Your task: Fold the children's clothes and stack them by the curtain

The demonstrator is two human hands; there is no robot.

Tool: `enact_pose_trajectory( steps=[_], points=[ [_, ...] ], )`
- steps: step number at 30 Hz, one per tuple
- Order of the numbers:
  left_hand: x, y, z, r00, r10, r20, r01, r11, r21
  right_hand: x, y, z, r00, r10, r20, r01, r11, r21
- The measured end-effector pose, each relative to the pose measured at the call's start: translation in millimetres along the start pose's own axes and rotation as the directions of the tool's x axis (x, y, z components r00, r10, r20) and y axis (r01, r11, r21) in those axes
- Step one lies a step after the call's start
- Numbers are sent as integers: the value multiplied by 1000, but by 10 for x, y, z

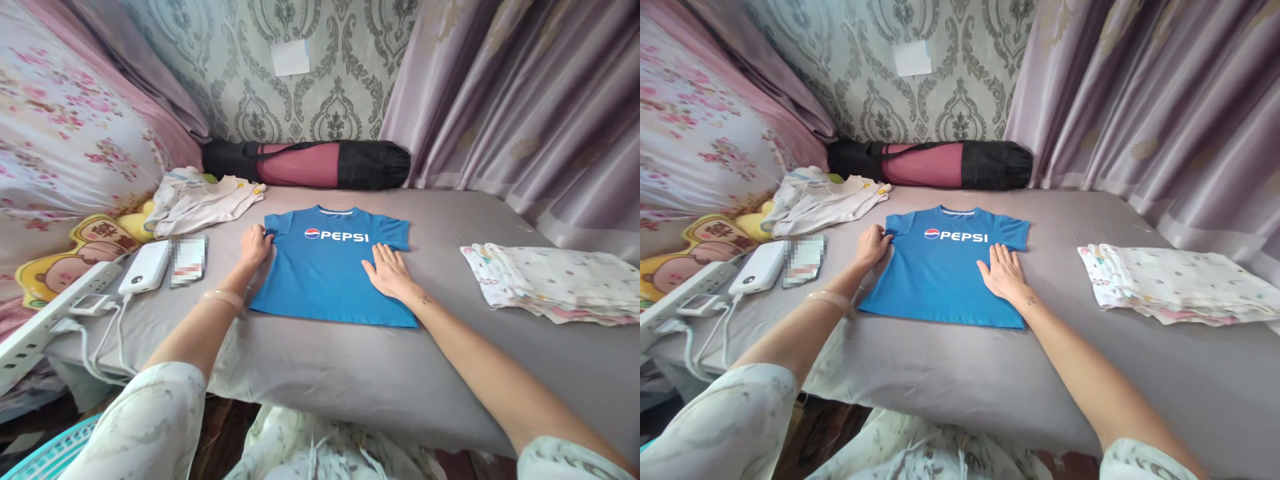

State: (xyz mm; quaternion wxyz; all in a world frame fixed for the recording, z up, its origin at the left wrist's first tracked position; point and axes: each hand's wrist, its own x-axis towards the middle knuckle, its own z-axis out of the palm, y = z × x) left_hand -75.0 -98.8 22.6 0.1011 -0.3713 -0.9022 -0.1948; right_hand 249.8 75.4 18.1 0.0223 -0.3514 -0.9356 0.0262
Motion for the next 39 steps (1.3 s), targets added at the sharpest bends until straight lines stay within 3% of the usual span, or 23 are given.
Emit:
enact_pose_trajectory(
  steps=[2,4,6,8,12,18,22,26,29,34,39],
  points=[
    [-79,63,-71,996,68,-51,-65,997,52,-71,-20,-48,999,-31,-11,31,1000,1],
    [-215,172,-143,979,204,-6,-204,978,47,-180,-55,-86,996,-88,-32,88,996,8],
    [-414,294,-186,902,406,147,-406,913,-31,-299,-96,-96,990,-138,-29,139,990,35],
    [-639,398,-190,820,500,278,-500,862,-75,-394,-131,-80,989,-150,12,149,986,77],
    [-949,481,-146,838,367,403,-412,911,28,-457,-150,-34,989,-134,63,126,986,110],
    [-1005,494,-186,855,284,435,-372,919,132,-472,-145,-27,989,-131,63,125,988,91],
    [-920,600,-356,821,342,458,-469,861,197,-479,-173,-128,988,-142,58,139,989,55],
    [-646,825,-427,807,372,458,-505,837,210,-262,-212,-266,989,-145,2,145,989,28],
    [-395,1005,-261,811,390,436,-479,871,111,35,-212,-262,997,-78,-11,78,997,18],
    [-95,1150,177,800,475,366,-492,869,-51,439,-150,-132,994,67,82,-72,996,55],
    [147,1140,410,849,415,328,-426,904,-40,731,-90,-78,990,115,78,-119,992,47]
  ],
)
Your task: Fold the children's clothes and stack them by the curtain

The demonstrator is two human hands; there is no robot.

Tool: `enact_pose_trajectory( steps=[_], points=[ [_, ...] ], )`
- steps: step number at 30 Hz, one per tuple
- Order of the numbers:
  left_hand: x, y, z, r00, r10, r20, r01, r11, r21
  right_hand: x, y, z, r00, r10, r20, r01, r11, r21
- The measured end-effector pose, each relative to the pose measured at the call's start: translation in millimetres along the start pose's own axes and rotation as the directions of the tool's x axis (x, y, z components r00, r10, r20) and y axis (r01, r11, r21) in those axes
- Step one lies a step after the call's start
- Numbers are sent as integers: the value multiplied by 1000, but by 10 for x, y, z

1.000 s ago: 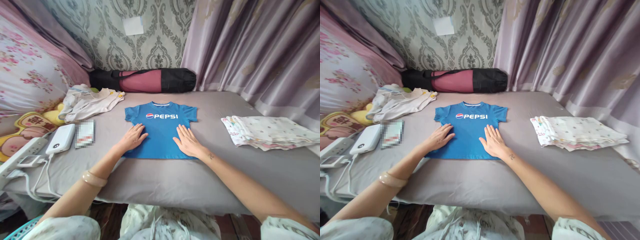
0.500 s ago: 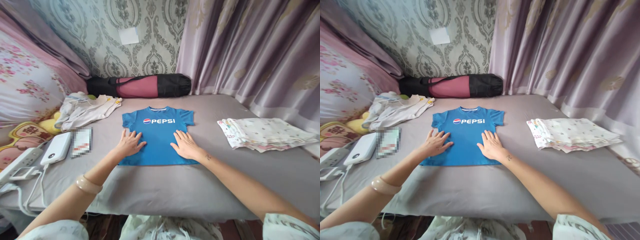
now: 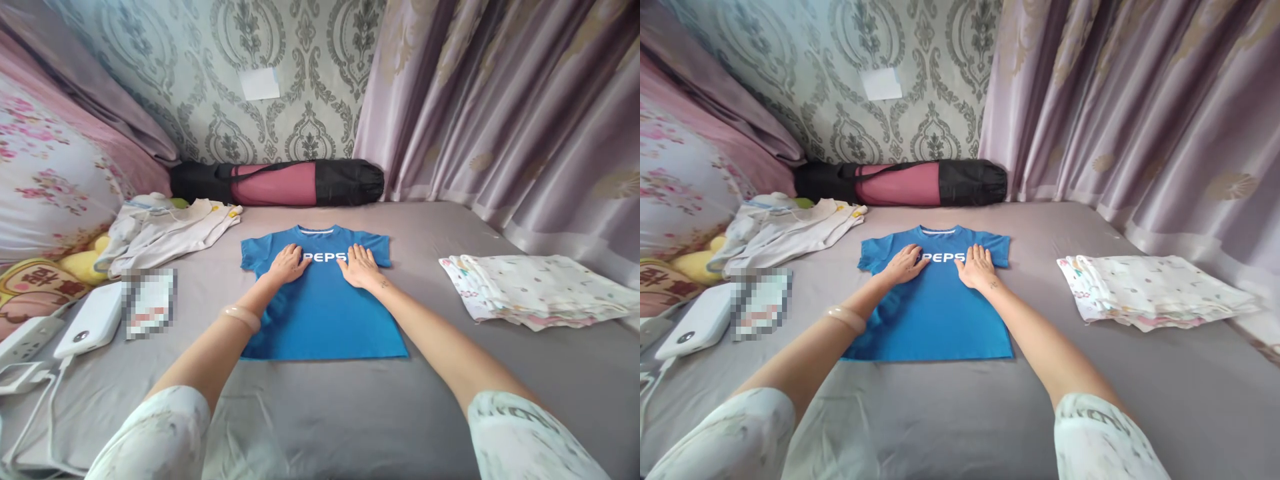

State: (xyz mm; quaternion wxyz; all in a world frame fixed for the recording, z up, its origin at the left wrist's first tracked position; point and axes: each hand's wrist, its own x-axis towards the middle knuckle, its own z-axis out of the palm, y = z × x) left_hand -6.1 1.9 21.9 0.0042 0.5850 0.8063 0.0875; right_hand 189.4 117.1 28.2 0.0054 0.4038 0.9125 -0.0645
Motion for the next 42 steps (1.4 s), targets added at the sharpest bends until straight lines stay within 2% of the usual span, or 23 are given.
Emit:
enact_pose_trajectory(
  steps=[6,10,14,17,19,23,29,32,37,42],
  points=[
    [242,-152,85,990,-135,29,135,991,14,456,68,13,997,81,-8,-81,997,1],
    [321,-205,54,984,-178,19,178,984,22,642,139,20,991,127,-34,-126,992,28],
    [394,-212,-49,989,-148,-20,149,986,71,642,88,-10,989,122,-81,-122,992,1],
    [460,-178,-61,994,-72,-87,79,993,83,607,-79,-29,992,-8,-126,2,999,-41],
    [501,-146,-21,994,-26,-105,32,998,50,614,-209,-18,995,-59,-80,59,998,-12],
    [571,-134,60,996,-55,-68,54,998,-19,730,-352,48,1000,-20,-23,21,999,47],
    [678,-202,50,993,-100,-57,95,993,-73,939,-314,89,998,44,-46,-40,995,87],
    [683,-173,101,989,-133,-63,129,990,-60,975,-320,102,995,71,-67,-65,993,95],
    [673,-137,183,989,-149,6,149,989,-11,991,-360,154,992,101,-80,-95,993,77],
    [709,-125,124,983,-165,80,164,986,18,1000,-350,105,993,104,-48,-100,992,82]
  ],
)
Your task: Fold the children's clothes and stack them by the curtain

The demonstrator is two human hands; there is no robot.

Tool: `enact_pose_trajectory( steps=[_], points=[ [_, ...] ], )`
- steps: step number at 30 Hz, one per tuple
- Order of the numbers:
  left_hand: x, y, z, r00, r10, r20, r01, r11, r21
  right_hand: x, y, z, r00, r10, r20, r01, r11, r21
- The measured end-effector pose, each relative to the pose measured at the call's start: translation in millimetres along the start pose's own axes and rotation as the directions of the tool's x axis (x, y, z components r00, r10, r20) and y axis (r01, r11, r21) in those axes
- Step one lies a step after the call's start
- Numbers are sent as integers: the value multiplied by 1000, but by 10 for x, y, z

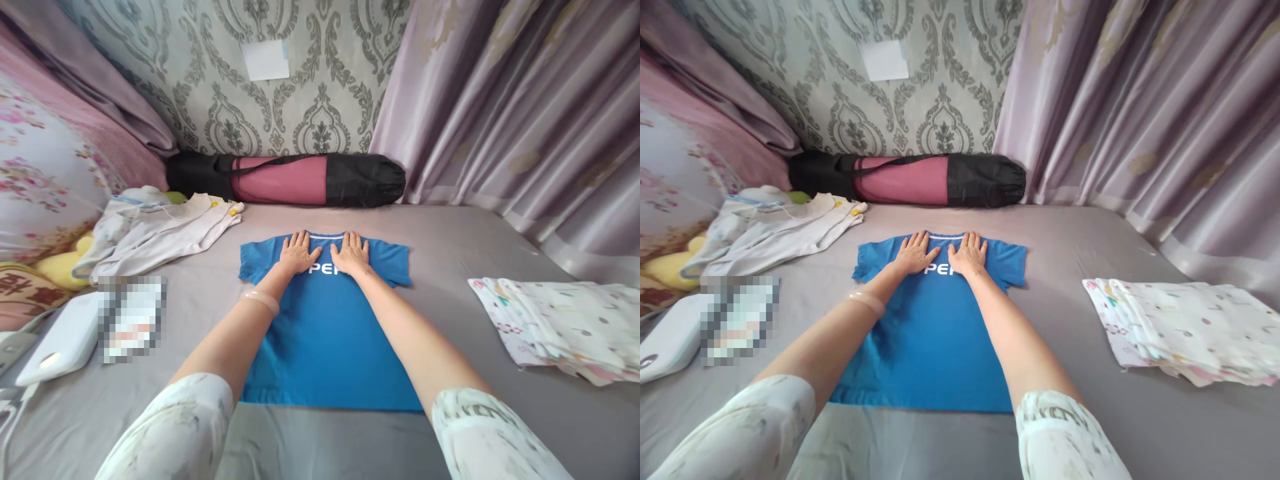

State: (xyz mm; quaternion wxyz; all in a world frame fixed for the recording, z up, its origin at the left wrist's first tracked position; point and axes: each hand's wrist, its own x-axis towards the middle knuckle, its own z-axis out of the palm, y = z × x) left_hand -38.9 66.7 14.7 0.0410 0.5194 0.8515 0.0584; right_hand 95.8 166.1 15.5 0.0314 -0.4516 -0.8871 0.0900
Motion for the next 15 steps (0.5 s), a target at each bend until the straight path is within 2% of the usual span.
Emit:
enact_pose_trajectory(
  steps=[2,4,6,8,11,15],
  points=[
    [-33,44,-38,999,-39,26,38,999,18,-34,13,-48,999,-17,33,16,1000,21],
    [-103,109,-54,999,-53,-1,53,998,46,-107,16,-72,997,-76,22,75,997,20],
    [-190,175,-39,1000,-21,-24,22,999,50,-201,1,-55,986,-166,2,166,986,0],
    [-263,224,0,1000,19,-1,-19,999,30,-287,-30,-7,974,-226,16,226,974,-11],
    [-308,255,60,999,43,8,-43,999,8,-352,-74,60,974,-224,17,224,974,-12],
    [-325,250,69,998,38,-41,-39,999,-10,-371,-70,35,971,-238,-22,238,971,0]
  ],
)
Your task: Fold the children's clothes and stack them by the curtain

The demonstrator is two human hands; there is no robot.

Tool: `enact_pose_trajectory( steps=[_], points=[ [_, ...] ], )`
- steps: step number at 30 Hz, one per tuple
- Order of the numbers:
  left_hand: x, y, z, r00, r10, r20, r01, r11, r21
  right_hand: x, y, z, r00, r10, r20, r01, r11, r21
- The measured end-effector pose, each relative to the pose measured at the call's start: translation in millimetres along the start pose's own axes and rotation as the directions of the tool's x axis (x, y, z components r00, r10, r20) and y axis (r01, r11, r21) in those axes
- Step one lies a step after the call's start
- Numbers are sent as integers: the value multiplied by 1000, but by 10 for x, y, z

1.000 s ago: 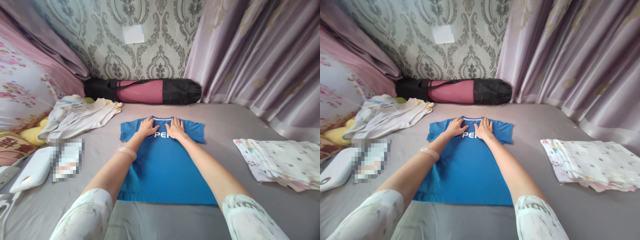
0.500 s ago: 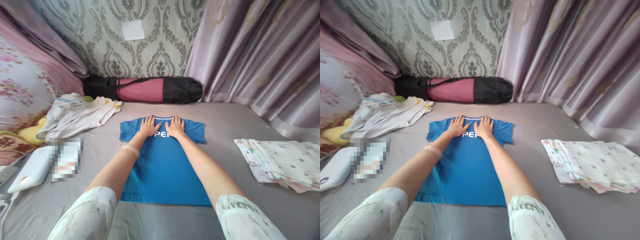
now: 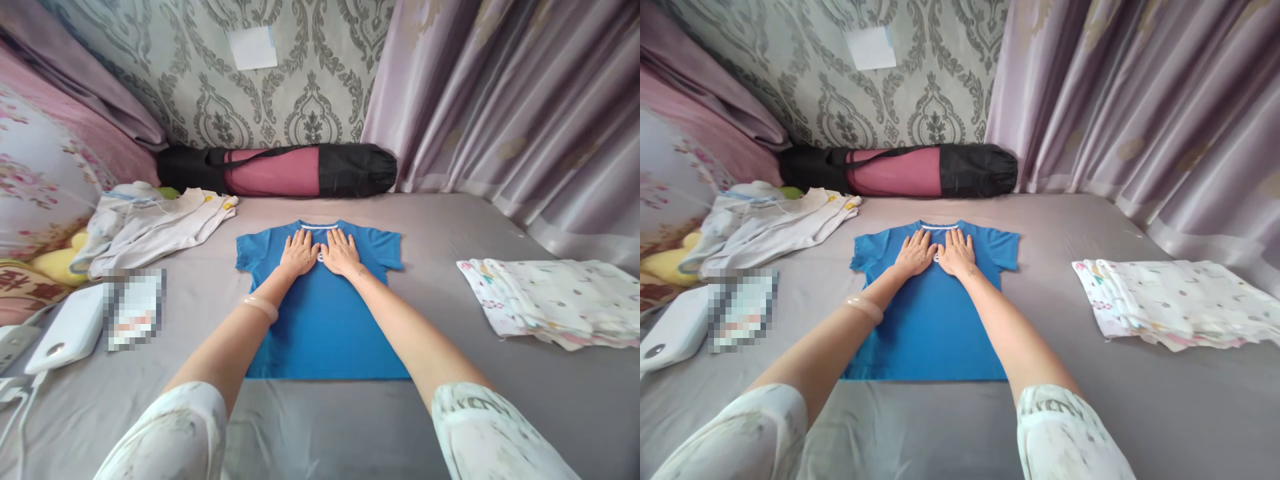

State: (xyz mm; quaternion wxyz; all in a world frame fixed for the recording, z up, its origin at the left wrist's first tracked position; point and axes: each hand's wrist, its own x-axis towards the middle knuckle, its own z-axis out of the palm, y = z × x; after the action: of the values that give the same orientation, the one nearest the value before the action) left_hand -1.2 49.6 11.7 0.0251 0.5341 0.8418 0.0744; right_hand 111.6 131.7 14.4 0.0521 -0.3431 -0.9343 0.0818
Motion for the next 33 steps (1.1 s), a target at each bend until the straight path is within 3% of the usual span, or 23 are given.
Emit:
enact_pose_trajectory(
  steps=[5,10,14,17,26,33],
  points=[
    [-331,-75,-78,993,108,47,-108,994,13,-279,96,-128,992,-97,80,95,995,31],
    [-1099,-249,-184,955,271,116,-278,960,45,-957,228,-199,965,-230,128,230,973,16],
    [-1683,-341,-244,949,289,129,-296,955,35,-1500,253,-250,952,-272,140,274,962,8],
    [-1963,-367,-259,952,280,122,-284,959,20,-1796,227,-294,945,-284,161,285,958,17],
    [-2289,-473,-302,980,196,31,-197,979,51,-2342,231,-444,937,-313,153,313,949,28],
    [-2490,-777,-284,974,222,45,-224,974,35,-2728,468,-502,936,-336,103,328,940,89]
  ],
)
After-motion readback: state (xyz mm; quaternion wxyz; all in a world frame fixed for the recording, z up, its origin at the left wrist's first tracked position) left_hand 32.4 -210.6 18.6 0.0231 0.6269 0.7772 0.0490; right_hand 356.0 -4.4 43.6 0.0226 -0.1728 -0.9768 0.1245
